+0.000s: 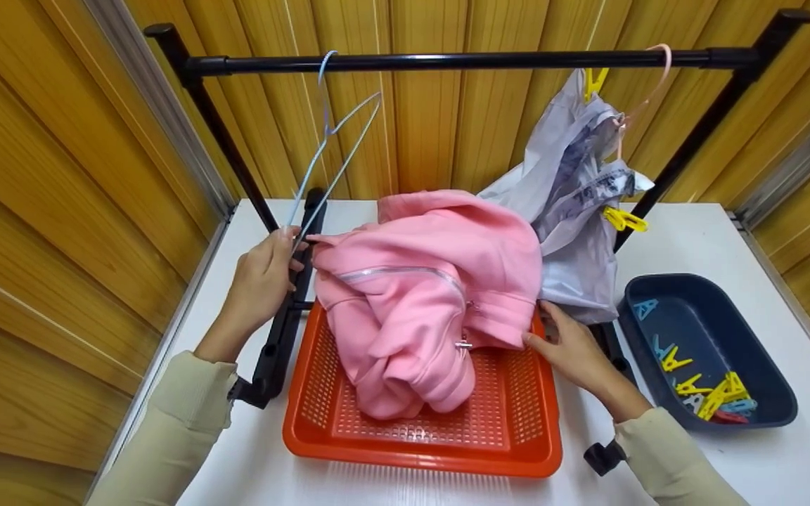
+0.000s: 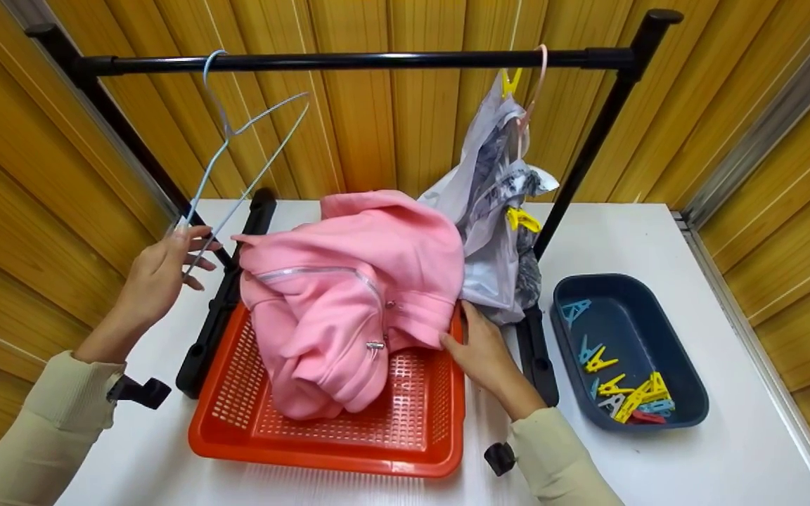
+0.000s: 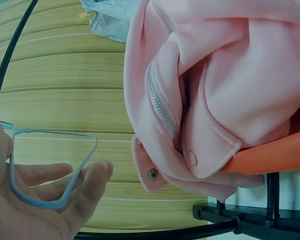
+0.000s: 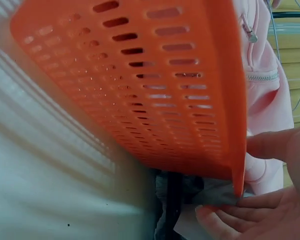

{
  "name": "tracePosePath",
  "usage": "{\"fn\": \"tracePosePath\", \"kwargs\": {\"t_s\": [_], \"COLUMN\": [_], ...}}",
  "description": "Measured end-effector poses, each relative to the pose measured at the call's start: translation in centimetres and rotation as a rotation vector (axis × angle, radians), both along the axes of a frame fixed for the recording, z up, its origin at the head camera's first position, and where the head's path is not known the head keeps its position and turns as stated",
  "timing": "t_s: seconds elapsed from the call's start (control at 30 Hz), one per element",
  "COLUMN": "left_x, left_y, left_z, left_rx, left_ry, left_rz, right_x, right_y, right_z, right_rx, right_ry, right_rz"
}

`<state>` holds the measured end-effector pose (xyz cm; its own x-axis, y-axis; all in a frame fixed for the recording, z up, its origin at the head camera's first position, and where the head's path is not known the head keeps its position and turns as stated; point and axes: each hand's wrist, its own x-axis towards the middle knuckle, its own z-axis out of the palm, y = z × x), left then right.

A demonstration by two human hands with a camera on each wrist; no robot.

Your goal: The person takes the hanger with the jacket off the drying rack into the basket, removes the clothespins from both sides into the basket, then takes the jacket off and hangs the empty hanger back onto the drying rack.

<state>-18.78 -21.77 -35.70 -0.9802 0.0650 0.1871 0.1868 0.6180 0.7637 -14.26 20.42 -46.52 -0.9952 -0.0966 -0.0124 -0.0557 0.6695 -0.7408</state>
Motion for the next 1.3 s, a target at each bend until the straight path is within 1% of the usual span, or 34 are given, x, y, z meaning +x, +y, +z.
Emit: {"fn": "tracePosePath", "kwargs": {"t_s": [0.1,0.23,0.33,0.43,0.57,0.63,0.67,0.73,0.83,0.9,0.93,1.0,1.07,1.17,1.23,1.3], "left_x": [0.1,0.1,0.1,0.1,0.3,0.4,0.4,0.5,0.6,0.6,0.7,0.8,0.9,0.9,0.7,0.6], "left_y": [0.2,0.4,0.6,0.9,1.5,1.8,1.9,2.3,2.9,3.3,3.5,4.0,4.4,5.0,5.4,5.7], "left_z": [0.0,-0.1,-0.1,-0.1,0.0,0.0,0.1,0.2,0.4,0.5,0.6,0.7,0.8,0.8,0.7,0.5], "left_rx": [-0.02,-0.043,-0.049,-0.041,-0.035,-0.044,-0.05,-0.071,-0.093,-0.11,-0.111,-0.113,-0.109,-0.09,-0.082,-0.094], "left_ry": [0.005,0.021,0.044,0.067,0.108,0.163,0.205,0.315,0.519,0.644,0.696,0.774,0.822,0.851,0.84,0.809], "left_rz": [-0.002,-0.021,-0.036,-0.047,-0.049,-0.024,-0.008,0.03,0.078,0.092,0.091,0.075,0.041,-0.041,-0.11,-0.17], "right_x": [0.0,0.0,0.1,0.2,0.4,0.5,0.5,0.5,0.4,0.4,0.4,0.4,0.4,0.4,0.5,0.5], "right_y": [0.1,-0.2,-0.5,-0.8,-1.3,-1.6,-1.7,-2.0,-2.3,-2.4,-2.5,-2.5,-2.5,-2.6,-2.7,-2.7], "right_z": [-0.2,-0.7,-1.2,-1.7,-2.1,-2.3,-2.3,-2.4,-2.5,-2.6,-2.6,-2.7,-2.8,-2.9,-2.9,-2.9], "right_rx": [-0.034,-0.061,-0.055,-0.058,-0.051,-0.043,-0.045,-0.059,-0.082,-0.097,-0.103,-0.113,-0.12,-0.121,-0.12,-0.121], "right_ry": [-0.026,-0.005,0.007,0.001,0.009,0.014,0.014,0.013,0.012,0.009,0.008,0.004,-0.001,-0.008,-0.014,-0.014], "right_rz": [0.017,0.02,0.014,0.008,-0.027,-0.048,-0.057,-0.07,-0.087,-0.098,-0.103,-0.113,-0.121,-0.137,-0.144,-0.15]}}
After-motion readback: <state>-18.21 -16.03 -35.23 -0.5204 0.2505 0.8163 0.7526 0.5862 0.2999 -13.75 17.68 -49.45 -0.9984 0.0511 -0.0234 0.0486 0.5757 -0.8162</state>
